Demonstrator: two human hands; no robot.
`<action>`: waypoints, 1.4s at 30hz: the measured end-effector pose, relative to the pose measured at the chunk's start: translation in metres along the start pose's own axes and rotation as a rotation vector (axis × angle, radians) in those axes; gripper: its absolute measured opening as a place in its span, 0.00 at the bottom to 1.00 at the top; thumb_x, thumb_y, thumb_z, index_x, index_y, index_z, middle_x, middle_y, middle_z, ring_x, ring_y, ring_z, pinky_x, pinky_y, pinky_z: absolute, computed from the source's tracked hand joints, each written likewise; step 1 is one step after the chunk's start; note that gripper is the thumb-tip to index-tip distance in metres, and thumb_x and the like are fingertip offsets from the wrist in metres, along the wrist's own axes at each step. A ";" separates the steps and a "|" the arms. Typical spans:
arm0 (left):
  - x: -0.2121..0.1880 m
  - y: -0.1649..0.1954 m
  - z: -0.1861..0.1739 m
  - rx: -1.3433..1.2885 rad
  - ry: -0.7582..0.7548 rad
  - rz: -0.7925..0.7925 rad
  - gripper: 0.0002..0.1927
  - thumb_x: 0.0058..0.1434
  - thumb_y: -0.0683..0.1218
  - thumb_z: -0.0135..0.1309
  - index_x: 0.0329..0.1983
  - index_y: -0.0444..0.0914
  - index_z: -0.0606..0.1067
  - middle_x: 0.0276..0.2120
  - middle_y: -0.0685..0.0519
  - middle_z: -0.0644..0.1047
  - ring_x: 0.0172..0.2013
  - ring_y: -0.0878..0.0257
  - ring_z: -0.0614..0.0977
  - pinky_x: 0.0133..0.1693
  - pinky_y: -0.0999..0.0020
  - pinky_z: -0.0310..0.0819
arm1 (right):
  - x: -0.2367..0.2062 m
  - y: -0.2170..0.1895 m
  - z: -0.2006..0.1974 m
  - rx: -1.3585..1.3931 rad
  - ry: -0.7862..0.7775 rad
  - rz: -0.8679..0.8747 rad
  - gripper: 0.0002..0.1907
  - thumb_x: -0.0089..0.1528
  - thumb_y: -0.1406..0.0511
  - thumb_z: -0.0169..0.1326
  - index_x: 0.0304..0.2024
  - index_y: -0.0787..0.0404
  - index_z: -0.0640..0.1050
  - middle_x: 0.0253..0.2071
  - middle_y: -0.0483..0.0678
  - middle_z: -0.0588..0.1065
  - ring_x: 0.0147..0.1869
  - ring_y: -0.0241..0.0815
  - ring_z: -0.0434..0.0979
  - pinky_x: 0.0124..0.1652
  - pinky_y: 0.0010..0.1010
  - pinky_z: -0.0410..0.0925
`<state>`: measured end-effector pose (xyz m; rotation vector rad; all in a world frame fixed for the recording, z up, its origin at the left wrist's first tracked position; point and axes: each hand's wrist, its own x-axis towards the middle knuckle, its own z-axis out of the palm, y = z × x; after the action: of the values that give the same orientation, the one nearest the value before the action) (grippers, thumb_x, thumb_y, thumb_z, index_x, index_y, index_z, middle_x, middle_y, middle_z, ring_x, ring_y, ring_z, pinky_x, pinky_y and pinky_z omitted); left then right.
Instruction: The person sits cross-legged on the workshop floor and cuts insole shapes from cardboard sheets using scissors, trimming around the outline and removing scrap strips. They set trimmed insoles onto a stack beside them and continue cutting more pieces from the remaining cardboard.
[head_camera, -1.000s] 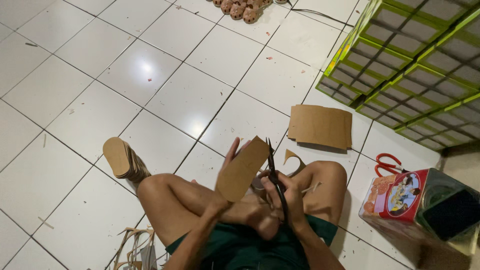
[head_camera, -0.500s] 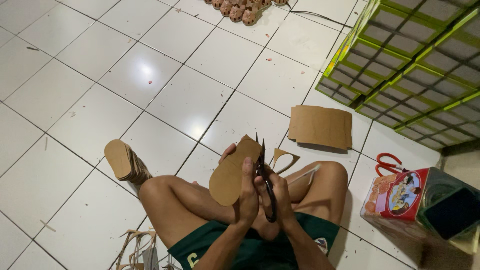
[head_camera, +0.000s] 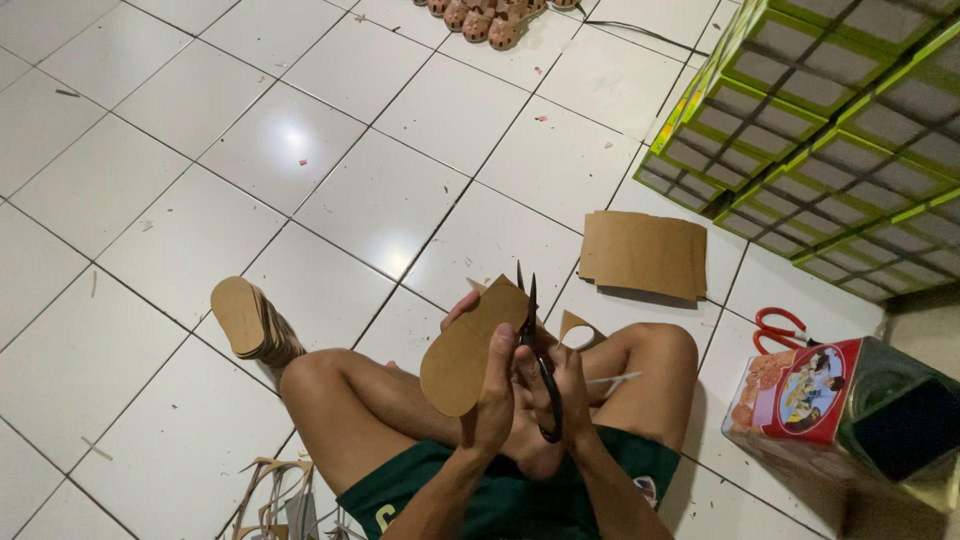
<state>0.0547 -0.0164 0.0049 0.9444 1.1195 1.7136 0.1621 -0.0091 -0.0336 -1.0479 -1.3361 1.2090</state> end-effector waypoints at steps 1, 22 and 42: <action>0.000 0.001 0.000 -0.024 -0.011 -0.001 0.24 0.69 0.43 0.54 0.66 0.34 0.65 0.59 0.44 0.72 0.57 0.57 0.78 0.56 0.66 0.77 | 0.000 -0.001 0.000 0.016 -0.001 0.016 0.32 0.65 0.45 0.54 0.50 0.68 0.76 0.31 0.40 0.74 0.32 0.27 0.70 0.29 0.21 0.65; 0.014 0.006 -0.014 -0.366 -0.205 -0.209 0.26 0.68 0.40 0.54 0.68 0.35 0.62 0.59 0.42 0.70 0.55 0.55 0.79 0.55 0.60 0.81 | -0.007 -0.018 -0.016 -0.129 0.022 0.120 0.28 0.63 0.48 0.56 0.48 0.65 0.80 0.22 0.42 0.73 0.24 0.29 0.70 0.24 0.23 0.65; 0.008 -0.016 -0.012 -0.398 -0.120 -0.453 0.23 0.69 0.46 0.54 0.64 0.31 0.71 0.49 0.48 0.77 0.49 0.64 0.80 0.51 0.69 0.76 | -0.007 -0.010 -0.013 -0.195 0.021 0.062 0.29 0.64 0.48 0.54 0.50 0.67 0.78 0.32 0.46 0.80 0.35 0.33 0.77 0.35 0.25 0.71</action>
<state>0.0450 -0.0093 -0.0127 0.4904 0.7952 1.4103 0.1766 -0.0157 -0.0244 -1.2449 -1.4356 1.1263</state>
